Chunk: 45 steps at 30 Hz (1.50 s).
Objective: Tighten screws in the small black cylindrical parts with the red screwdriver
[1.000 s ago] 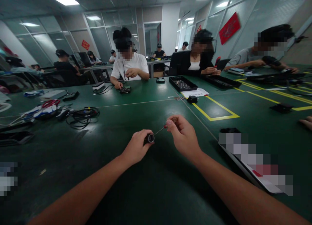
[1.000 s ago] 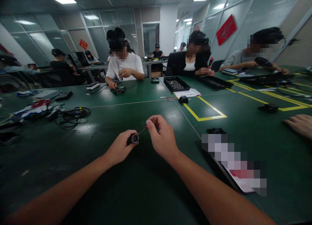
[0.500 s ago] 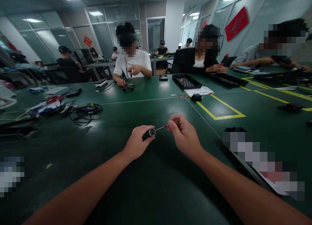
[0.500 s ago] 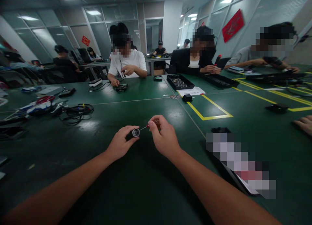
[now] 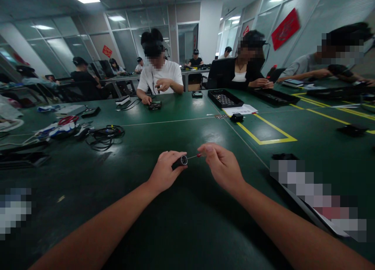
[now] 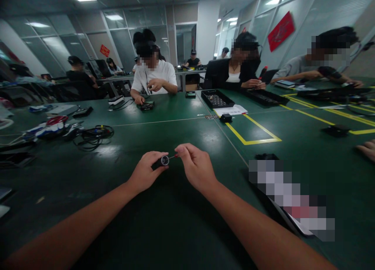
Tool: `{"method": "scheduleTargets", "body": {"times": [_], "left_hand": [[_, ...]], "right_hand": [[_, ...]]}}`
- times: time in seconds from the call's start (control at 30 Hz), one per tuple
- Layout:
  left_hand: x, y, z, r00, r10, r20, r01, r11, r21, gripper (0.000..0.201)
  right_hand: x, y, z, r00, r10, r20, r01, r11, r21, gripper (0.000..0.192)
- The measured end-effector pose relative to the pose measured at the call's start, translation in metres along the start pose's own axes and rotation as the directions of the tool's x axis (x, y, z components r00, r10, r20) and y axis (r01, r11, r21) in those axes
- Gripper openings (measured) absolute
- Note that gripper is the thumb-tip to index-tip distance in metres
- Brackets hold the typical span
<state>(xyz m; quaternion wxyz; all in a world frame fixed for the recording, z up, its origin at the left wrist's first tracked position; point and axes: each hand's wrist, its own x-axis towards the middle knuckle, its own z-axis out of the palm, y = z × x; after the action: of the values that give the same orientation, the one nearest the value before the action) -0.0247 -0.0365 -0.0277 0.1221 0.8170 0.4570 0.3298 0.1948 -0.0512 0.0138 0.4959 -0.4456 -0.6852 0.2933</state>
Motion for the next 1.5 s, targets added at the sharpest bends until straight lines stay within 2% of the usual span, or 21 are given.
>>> {"method": "scheduleTargets", "body": {"times": [0.07,0.17,0.3,0.4,0.47,0.67,0.8,0.9,1.03,1.2,1.27,1.37,1.5], "left_hand": [[-0.0003,0.0002,0.0001,1.0,0.009,0.007,-0.009,1.0,0.017,0.037],[-0.0006,-0.0001,0.0006,1.0,0.011,-0.001,-0.011,1.0,0.025,0.038],[-0.0002,0.0006,0.0005,1.0,0.002,-0.001,-0.002,1.0,0.016,0.038],[0.0,0.0019,0.0001,1.0,-0.01,0.014,0.01,1.0,0.022,0.037],[-0.0001,0.0022,0.0,1.0,-0.018,0.018,0.018,0.999,0.027,0.038],[-0.0013,0.0015,-0.0001,0.999,-0.031,0.035,0.03,0.999,0.022,0.038],[-0.0005,0.0016,0.0002,0.999,-0.034,0.04,0.033,0.999,0.019,0.038],[0.0001,0.0017,0.0002,0.999,-0.038,0.034,0.037,0.999,0.02,0.038],[-0.0001,0.0025,-0.0004,0.999,-0.037,0.023,0.036,0.999,0.017,0.039],[0.0001,0.0032,0.0001,0.998,-0.052,0.044,0.052,0.999,0.018,0.038],[0.0004,0.0033,0.0004,0.998,-0.054,0.044,0.053,0.999,0.012,0.038],[0.0004,0.0038,0.0005,0.997,-0.059,0.043,0.059,0.998,0.006,0.038],[-0.0004,0.0047,0.0002,0.997,-0.056,0.055,0.055,0.998,0.01,0.038]], "right_hand": [[0.0011,-0.0015,0.0002,0.997,0.032,-0.063,-0.035,0.999,-0.038,0.04],[0.0022,-0.0003,0.0004,0.993,0.035,-0.113,-0.04,0.998,-0.045,0.031],[0.0015,0.0007,0.0005,0.995,-0.006,-0.102,0.002,0.999,-0.041,0.028],[0.0019,-0.0014,0.0002,0.995,0.018,-0.095,-0.027,0.994,-0.102,0.037],[0.0028,-0.0016,-0.0001,0.996,0.027,-0.091,-0.039,0.991,-0.128,0.035],[0.0035,0.0038,-0.0002,0.998,0.025,-0.066,-0.027,0.999,-0.025,0.028],[0.0034,0.001,-0.0004,0.998,0.026,-0.06,-0.031,0.995,-0.089,0.039],[0.0037,-0.0001,-0.0001,0.998,0.014,-0.061,-0.021,0.993,-0.118,0.03],[0.0036,0.003,0.0009,0.997,0.014,-0.075,-0.019,0.998,-0.063,0.025],[0.004,0.0014,-0.0002,0.997,0.042,-0.063,-0.049,0.993,-0.111,0.039],[0.0041,0.0009,-0.0005,0.997,0.023,-0.069,-0.031,0.991,-0.13,0.034],[0.004,0.0031,0.0003,0.995,0.023,-0.094,-0.031,0.996,-0.084,0.026],[0.0039,0.0058,0.0011,0.993,0.045,-0.11,-0.049,0.998,-0.036,0.029]]}}
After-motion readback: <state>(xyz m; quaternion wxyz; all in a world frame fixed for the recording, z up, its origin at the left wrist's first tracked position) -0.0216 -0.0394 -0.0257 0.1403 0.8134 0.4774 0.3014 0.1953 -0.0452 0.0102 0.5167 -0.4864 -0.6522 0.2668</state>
